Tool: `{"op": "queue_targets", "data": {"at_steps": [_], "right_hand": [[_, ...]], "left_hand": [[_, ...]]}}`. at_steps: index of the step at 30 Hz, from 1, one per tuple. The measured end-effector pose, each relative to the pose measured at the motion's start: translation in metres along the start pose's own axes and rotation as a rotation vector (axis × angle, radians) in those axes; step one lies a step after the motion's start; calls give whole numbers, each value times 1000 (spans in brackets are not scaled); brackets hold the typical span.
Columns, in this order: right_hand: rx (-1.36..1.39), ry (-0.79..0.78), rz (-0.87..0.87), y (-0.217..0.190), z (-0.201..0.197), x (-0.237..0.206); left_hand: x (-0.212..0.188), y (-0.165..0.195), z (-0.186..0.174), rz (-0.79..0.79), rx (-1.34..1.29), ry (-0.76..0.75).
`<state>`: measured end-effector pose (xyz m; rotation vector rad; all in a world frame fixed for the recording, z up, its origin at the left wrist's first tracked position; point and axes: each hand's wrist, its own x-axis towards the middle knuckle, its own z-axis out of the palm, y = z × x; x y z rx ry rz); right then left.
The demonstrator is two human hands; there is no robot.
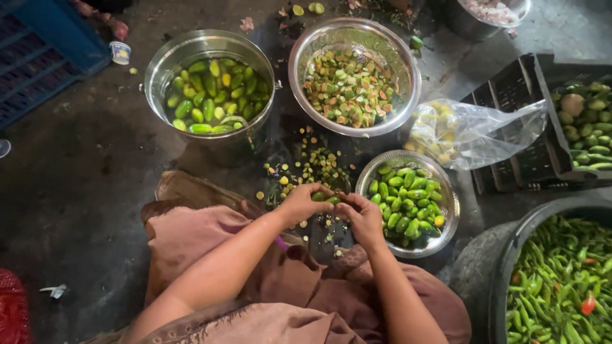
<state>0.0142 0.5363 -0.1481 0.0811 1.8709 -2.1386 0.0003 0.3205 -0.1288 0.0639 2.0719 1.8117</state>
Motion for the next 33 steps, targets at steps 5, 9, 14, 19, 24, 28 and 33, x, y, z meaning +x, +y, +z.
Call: {"op": "queue_targets", "data": {"at_steps": [5,9,14,19,24,28,33], "right_hand": [[10,103,-77,1,8,9],[-94,115,-144,-6,14,9],[-495,233,-231,-19,18,4],[-632,254,-296,-33,24,-1],[-714,268,-355,-28,31,10],[-863,236,-544,-23,33,19],[-937,185,-454,-27,25,16]], "left_hand": [[-7,23,-7,40,244,84],[-8,37,-8,190,458,185],[-3,42,-11,431,557,135],[3,37,-17,479,596,117],[11,16,-10,440,529,229],[23,4,-6,272,539,269],[24,7,-11,151,420,221]]}}
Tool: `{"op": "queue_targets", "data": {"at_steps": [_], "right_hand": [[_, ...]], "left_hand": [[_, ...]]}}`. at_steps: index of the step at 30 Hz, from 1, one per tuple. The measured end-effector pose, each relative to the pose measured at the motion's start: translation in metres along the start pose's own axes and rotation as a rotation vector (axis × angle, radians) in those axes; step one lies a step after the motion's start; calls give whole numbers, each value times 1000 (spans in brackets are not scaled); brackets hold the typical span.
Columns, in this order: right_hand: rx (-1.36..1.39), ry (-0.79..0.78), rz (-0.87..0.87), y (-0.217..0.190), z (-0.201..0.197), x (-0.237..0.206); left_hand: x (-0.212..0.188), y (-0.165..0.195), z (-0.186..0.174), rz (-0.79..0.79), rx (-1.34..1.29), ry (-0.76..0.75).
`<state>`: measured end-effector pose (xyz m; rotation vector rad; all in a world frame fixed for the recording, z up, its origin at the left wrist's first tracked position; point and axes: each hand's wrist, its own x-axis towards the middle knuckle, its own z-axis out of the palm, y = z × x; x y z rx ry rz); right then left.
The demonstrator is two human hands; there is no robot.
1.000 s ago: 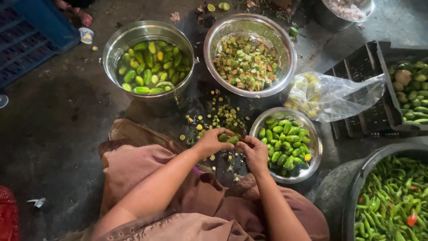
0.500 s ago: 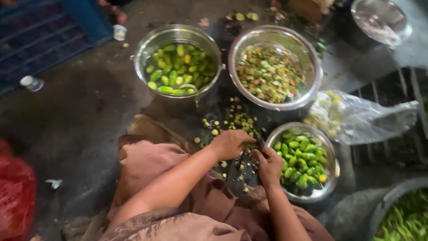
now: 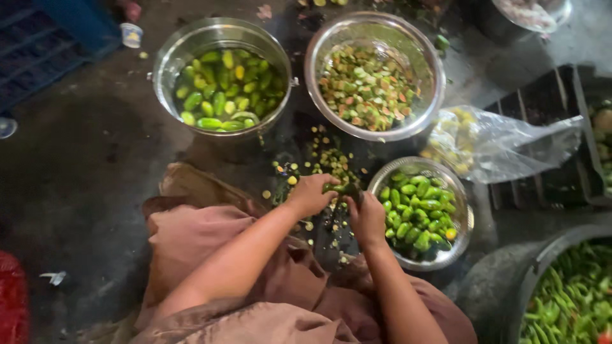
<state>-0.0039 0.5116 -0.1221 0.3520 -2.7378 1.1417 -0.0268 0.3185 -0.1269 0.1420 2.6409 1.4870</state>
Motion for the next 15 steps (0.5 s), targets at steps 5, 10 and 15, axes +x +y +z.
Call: {"op": "queue_targets", "data": {"at_steps": [5,10,15], "right_hand": [[274,-40,188,12,-11,-14],[409,-9,289,14,-5,-16],[94,190,8,3,-12,-12]], "left_hand": [[-19,16,-7,134,40,-30],[-24,33,-10,170,-9,-32],[-19,33,-12,149,-81,-57]]}}
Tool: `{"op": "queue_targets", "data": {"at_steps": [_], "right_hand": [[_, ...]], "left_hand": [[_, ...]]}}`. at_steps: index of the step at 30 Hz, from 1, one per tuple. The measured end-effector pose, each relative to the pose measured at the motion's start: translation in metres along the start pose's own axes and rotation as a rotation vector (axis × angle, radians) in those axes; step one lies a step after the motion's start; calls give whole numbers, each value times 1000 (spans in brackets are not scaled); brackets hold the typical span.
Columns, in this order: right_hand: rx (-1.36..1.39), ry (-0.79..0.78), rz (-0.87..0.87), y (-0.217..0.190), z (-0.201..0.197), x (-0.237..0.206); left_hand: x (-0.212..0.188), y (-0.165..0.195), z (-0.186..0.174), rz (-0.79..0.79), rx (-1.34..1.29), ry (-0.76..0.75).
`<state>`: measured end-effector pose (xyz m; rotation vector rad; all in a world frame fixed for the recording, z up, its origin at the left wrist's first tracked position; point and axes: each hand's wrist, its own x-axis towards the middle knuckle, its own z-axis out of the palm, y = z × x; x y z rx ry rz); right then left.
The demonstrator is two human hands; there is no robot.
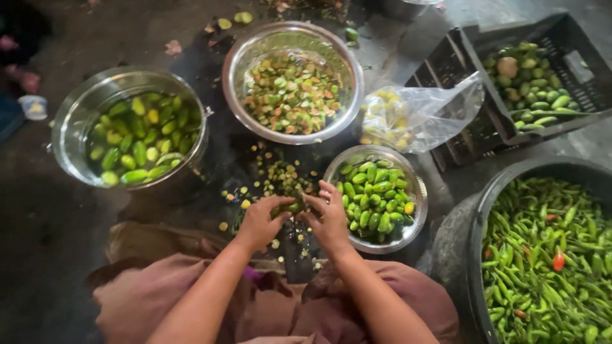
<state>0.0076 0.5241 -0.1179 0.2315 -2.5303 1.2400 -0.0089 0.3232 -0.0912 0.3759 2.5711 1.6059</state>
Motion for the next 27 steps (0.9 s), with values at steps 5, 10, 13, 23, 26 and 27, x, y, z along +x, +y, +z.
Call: {"op": "queue_targets", "data": {"at_steps": [5,10,13,23,26,27], "right_hand": [[-121,-91,6,-10,-5,1],[-194,-146,35,-15,-7,11],[-227,-88,-32,-20,-7,12],[-413,-568,285,-1,-8,12],[14,-133,35,-2,-11,11],[52,-170,88,-5,-10,9]], "left_hand": [[0,-4,6,21,-14,32],[1,-4,11,19,-7,71],[3,-4,11,0,20,76],[-1,-7,14,50,43,100],[-3,-10,15,112,73,99],[-6,-11,15,122,80,96]]}}
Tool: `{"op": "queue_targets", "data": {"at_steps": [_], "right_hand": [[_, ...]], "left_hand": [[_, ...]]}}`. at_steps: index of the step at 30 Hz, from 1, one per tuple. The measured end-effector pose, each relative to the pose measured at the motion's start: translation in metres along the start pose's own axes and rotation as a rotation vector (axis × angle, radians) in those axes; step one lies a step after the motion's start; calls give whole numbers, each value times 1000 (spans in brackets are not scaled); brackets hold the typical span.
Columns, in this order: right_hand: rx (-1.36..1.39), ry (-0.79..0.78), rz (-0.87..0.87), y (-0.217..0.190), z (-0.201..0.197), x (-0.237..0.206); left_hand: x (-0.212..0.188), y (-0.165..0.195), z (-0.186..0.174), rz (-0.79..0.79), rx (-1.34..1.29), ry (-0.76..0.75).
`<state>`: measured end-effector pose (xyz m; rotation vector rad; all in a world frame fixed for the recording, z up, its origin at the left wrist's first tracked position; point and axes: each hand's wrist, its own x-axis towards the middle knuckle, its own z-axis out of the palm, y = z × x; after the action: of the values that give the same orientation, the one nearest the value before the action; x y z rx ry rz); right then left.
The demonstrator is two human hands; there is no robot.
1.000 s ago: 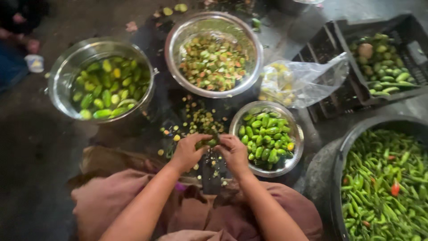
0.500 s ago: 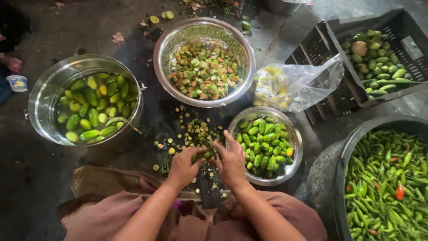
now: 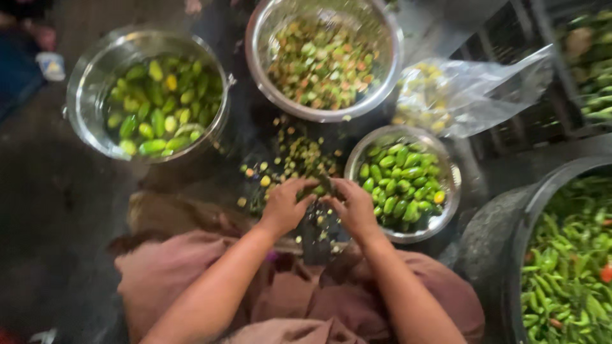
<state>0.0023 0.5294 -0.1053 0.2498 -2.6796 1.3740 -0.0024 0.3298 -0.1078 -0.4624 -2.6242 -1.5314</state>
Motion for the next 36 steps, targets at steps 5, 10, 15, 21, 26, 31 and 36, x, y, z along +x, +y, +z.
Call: {"op": "queue_targets", "data": {"at_steps": [5,10,15,21,26,31,36], "right_hand": [[126,-5,179,-4,11,-7],[27,24,99,16,27,-3],[-50,54,-54,41,48,-4],[147,15,92,56,61,5],[212,-18,188,55,40,4],[292,-22,219,45,27,-3],[333,74,128,46,38,-3]], "left_hand": [[-4,0,0,-99,-77,-18],[2,-9,5,-146,-72,-2],[2,-43,22,-234,22,4],[11,-72,39,-102,62,100],[2,-56,28,-209,-35,-66],[5,-23,10,-322,-191,-87],[8,-17,9,-226,-69,-71]]}}
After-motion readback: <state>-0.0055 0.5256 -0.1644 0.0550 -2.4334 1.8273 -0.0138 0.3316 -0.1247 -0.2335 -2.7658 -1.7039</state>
